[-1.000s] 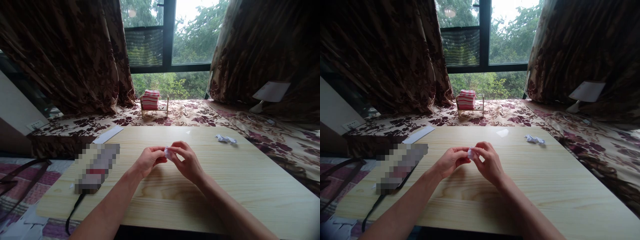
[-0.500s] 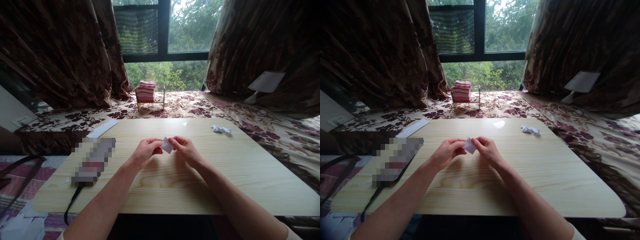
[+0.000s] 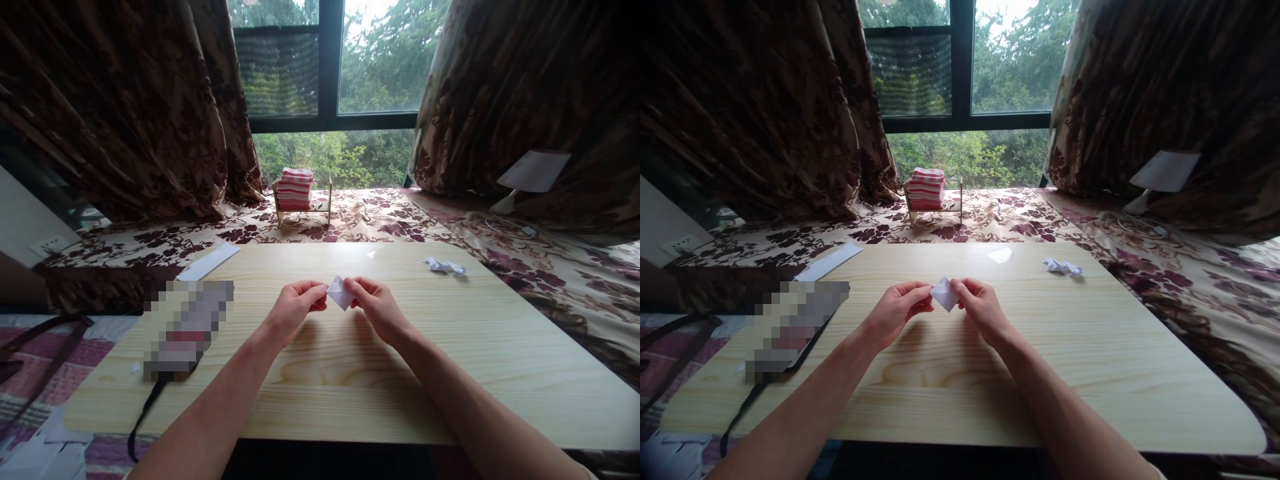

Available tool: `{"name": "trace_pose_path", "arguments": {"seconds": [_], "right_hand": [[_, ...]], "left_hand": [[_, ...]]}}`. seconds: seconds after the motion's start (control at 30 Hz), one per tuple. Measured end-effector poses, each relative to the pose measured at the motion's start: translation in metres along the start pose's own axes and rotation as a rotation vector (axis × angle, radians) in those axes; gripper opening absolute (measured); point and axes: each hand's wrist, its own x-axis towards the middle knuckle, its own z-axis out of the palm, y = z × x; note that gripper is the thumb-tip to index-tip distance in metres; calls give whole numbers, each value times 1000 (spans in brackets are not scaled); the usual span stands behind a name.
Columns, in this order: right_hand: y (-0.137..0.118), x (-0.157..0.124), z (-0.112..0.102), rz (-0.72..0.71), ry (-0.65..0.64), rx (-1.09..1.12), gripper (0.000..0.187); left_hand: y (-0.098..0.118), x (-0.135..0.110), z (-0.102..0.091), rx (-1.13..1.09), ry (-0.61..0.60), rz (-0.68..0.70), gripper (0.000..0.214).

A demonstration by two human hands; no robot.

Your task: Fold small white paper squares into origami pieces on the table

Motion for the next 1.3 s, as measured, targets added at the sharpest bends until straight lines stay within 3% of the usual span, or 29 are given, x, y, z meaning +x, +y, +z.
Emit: {"name": "trace_pose_path", "arguments": {"seconds": [1.3], "right_hand": [[-10, -7, 2, -55, -16, -9, 35]], "left_hand": [[-1, -3, 0, -29, -67, -22, 23]]}}
